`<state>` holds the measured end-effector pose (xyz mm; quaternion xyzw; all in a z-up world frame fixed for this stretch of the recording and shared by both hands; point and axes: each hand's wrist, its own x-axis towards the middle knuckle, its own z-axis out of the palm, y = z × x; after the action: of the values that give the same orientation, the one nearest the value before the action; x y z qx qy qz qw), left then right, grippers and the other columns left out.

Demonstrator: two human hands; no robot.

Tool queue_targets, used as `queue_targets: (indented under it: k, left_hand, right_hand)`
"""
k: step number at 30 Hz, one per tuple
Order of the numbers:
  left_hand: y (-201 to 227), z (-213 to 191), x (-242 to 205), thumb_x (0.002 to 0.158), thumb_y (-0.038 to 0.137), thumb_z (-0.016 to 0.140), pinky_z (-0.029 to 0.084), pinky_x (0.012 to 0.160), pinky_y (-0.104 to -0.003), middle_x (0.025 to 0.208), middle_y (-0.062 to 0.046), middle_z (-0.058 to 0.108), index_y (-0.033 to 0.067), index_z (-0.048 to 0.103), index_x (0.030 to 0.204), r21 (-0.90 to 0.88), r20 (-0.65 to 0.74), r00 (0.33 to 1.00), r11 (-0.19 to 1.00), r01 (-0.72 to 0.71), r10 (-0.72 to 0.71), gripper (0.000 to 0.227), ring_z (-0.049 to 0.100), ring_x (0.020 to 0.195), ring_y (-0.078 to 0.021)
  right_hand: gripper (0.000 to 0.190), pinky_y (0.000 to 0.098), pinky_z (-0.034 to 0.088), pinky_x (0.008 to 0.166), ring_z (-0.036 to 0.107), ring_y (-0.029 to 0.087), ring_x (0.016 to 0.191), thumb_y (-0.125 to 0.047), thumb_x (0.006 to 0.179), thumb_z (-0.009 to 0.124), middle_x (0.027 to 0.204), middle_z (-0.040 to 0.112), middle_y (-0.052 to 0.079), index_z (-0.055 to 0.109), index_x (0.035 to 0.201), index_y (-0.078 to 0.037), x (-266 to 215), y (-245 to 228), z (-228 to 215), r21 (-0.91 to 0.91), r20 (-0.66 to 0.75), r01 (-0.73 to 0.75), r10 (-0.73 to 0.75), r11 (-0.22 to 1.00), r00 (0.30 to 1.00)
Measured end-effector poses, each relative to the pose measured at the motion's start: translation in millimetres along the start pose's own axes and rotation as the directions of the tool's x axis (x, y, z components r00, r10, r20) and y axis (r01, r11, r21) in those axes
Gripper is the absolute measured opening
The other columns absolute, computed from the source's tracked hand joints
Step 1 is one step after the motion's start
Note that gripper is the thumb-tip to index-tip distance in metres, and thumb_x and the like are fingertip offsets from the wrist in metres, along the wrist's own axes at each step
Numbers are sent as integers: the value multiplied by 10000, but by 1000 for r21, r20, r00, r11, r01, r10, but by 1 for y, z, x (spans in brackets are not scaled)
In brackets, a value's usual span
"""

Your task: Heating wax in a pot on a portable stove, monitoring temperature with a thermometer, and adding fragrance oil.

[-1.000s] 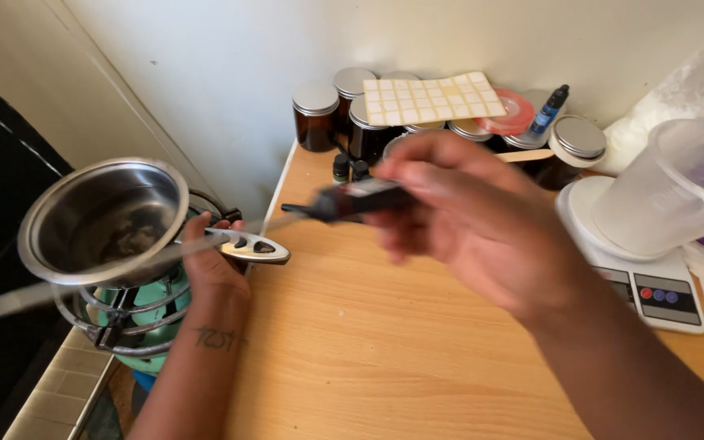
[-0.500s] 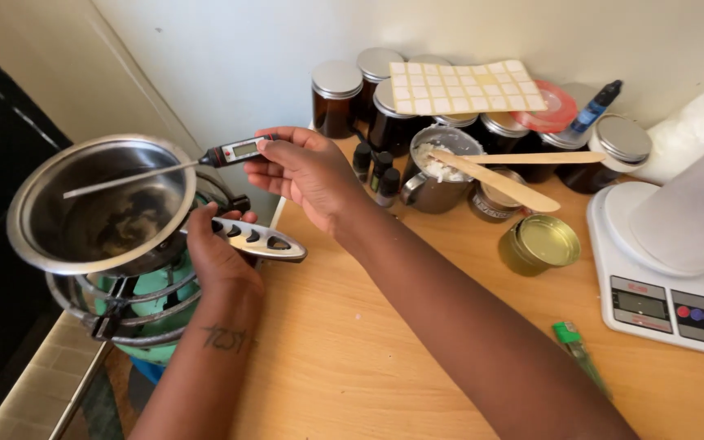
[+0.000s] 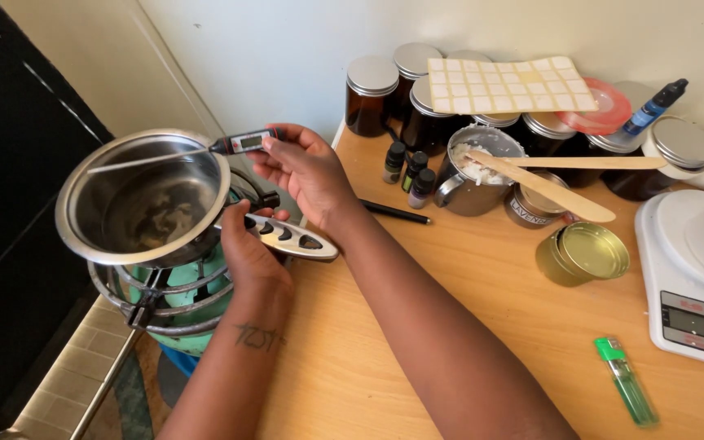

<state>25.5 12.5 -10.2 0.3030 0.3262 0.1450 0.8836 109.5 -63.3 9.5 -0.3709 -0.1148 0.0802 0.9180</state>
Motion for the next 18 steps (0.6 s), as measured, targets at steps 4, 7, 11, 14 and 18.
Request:
queue_targets:
  k: [4, 7, 11, 14, 18]
  left_hand:
    - [-5, -3, 5, 762, 426, 787, 698, 701, -328, 773, -117, 735, 43, 676, 877, -29, -2, 999, 999, -37, 37, 415, 771, 702, -201]
    - [-4, 1, 1, 754, 386, 791, 711, 723, -327, 772, -94, 732, 55, 675, 882, -63, -28, 999, 997, -43, 41, 373, 781, 700, -195]
    - [-2, 5, -6, 756, 357, 814, 727, 732, -343, 793, -99, 724, 86, 665, 898, -62, -32, 996, 994, -89, 87, 341, 797, 705, -220]
    - [4, 12, -18, 759, 365, 773, 714, 723, -290, 764, -79, 704, 69, 665, 876, 18, -51, 995, 997, -80, 81, 336, 794, 711, -194]
    - [7, 10, -23, 740, 397, 762, 729, 718, -294, 765, -73, 716, 61, 682, 871, 61, -61, 995, 996, -71, 75, 370, 797, 712, -177]
  right_hand:
    - [408, 441, 705, 910, 813, 284, 960, -88, 961, 844, 1110, 710, 100, 666, 1313, 18, 0, 17, -17, 17, -1, 42, -42, 999, 999]
    - [401, 399, 713, 871, 812, 264, 954, -82, 965, 840, 1089, 717, 97, 679, 1323, 3, -10, 12, -7, -6, 7, 125, -125, 992, 992]
    - [415, 402, 710, 870, 806, 253, 965, -59, 963, 851, 1081, 731, 106, 686, 1338, 6, -8, 19, -7, -29, 18, 202, -202, 979, 979]
    - [416, 406, 719, 851, 799, 227, 970, -44, 956, 871, 1089, 734, 112, 707, 1335, 3, -8, 21, -6, -22, 43, 275, -274, 961, 961]
    - [410, 351, 714, 884, 792, 156, 984, -57, 968, 868, 1118, 748, 106, 723, 1348, -6, -13, 20, -4, -84, 80, 321, -314, 943, 946]
